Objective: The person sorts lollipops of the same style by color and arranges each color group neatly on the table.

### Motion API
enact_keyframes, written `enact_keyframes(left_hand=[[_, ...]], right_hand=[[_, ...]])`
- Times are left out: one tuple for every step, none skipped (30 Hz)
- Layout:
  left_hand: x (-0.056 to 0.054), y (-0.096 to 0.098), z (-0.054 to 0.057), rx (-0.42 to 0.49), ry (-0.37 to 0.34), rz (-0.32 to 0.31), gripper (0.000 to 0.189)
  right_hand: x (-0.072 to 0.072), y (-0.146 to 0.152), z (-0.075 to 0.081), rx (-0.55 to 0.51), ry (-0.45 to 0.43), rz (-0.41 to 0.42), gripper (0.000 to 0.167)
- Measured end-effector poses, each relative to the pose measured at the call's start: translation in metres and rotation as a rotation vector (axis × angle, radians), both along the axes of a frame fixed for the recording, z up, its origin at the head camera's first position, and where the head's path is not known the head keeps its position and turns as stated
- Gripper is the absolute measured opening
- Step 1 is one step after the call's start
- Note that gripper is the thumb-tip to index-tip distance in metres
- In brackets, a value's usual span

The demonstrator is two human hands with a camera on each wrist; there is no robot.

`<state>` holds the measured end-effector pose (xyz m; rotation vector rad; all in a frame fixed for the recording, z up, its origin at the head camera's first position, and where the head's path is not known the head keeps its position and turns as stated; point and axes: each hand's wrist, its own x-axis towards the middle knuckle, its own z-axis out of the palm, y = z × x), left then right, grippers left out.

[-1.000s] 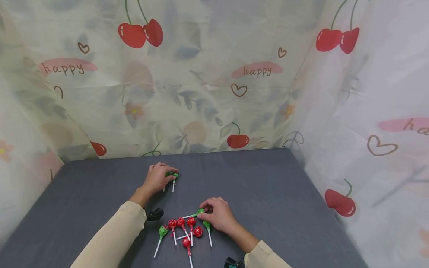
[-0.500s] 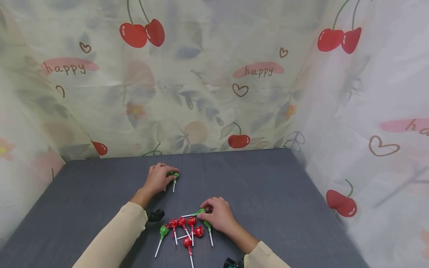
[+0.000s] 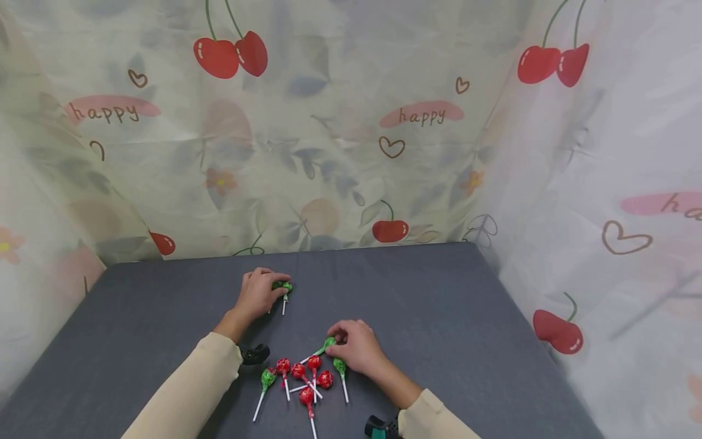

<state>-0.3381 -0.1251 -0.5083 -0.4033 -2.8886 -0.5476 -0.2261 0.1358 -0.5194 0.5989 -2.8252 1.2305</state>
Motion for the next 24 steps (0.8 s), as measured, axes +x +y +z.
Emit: enact_keyframes(left_hand=[[0.0, 0.0, 0.0, 0.002, -0.002, 0.003, 0.027], [0.0, 0.0, 0.0, 0.005, -0.004, 0.006, 0.027], [0.0, 0.0, -0.001, 0.007, -0.005, 0.008, 0.027], [0.0, 0.0, -0.001, 0.008, -0.004, 0.01, 0.026], [0.0, 0.001, -0.001, 0.012, -0.006, 0.012, 0.026], [0.0, 0.001, -0.001, 0.014, -0.004, 0.013, 0.026], [0.0, 0.001, -0.001, 0.016, -0.001, 0.014, 0.025], [0.0, 0.001, -0.001, 0.018, 0.002, 0.014, 0.025], [0.0, 0.001, -0.001, 0.019, 0.005, 0.015, 0.024], [0.0, 0.001, -0.001, 0.021, 0.008, 0.015, 0.024], [0.001, 0.001, -0.001, 0.023, 0.008, 0.016, 0.024], [0.001, 0.001, -0.001, 0.023, 0.009, 0.015, 0.024], [0.001, 0.001, -0.002, 0.023, 0.01, 0.015, 0.024], [0.002, 0.001, -0.002, 0.024, 0.01, 0.015, 0.024], [0.002, 0.001, -0.002, 0.026, 0.009, 0.017, 0.024], [0.002, 0.001, -0.002, 0.027, 0.008, 0.019, 0.024], [0.003, 0.0, -0.002, 0.029, 0.007, 0.023, 0.025], [0.003, 0.0, -0.001, 0.031, 0.007, 0.027, 0.024], [0.004, 0.0, -0.001, 0.032, 0.008, 0.03, 0.024], [0.004, 0.001, -0.001, 0.034, 0.007, 0.034, 0.024], [0.004, 0.001, -0.001, 0.036, 0.006, 0.037, 0.024], [0.004, 0.001, -0.001, 0.037, 0.005, 0.04, 0.024], [0.005, 0.002, 0.0, 0.037, 0.003, 0.043, 0.024], [0.005, 0.002, 0.0, 0.038, -0.002, 0.045, 0.024]], right_hand=[[-0.001, 0.0, 0.0, -0.006, -0.014, -0.005, 0.022], [-0.001, 0.0, 0.0, -0.013, -0.028, -0.009, 0.022], [-0.002, 0.0, 0.001, -0.016, -0.037, -0.012, 0.021], [-0.002, 0.0, 0.002, -0.015, -0.041, -0.014, 0.021], [-0.003, 0.0, 0.002, -0.014, -0.039, -0.015, 0.021], [-0.003, 0.0, 0.003, -0.011, -0.041, -0.019, 0.02], [-0.004, -0.001, 0.003, -0.007, -0.034, -0.018, 0.019], [-0.004, -0.001, 0.004, -0.005, -0.026, -0.016, 0.019], [-0.004, -0.001, 0.004, -0.002, -0.019, -0.014, 0.018], [-0.004, -0.001, 0.004, -0.001, -0.012, -0.011, 0.018], [-0.004, -0.001, 0.004, 0.0, -0.007, -0.01, 0.018], [-0.005, -0.001, 0.003, 0.0, -0.004, -0.011, 0.018], [-0.005, -0.001, 0.003, 0.0, -0.002, -0.013, 0.018], [-0.005, -0.001, 0.003, 0.001, 0.002, -0.014, 0.018], [-0.006, -0.002, 0.002, 0.001, 0.001, -0.019, 0.018], [-0.007, -0.002, 0.001, -0.001, 0.002, -0.024, 0.017], [-0.007, -0.003, 0.0, -0.006, -0.001, -0.03, 0.017], [-0.008, -0.003, 0.0, -0.012, -0.004, -0.036, 0.017], [-0.009, -0.003, -0.001, -0.019, -0.007, -0.041, 0.016], [-0.01, -0.004, -0.001, -0.026, -0.009, -0.046, 0.015], [-0.011, -0.004, -0.001, -0.036, -0.014, -0.05, 0.015], [-0.012, -0.004, -0.001, -0.044, -0.02, -0.052, 0.014], [-0.013, -0.004, -0.001, -0.049, -0.026, -0.055, 0.014], [-0.014, -0.004, -0.001, -0.055, -0.033, -0.056, 0.013]])
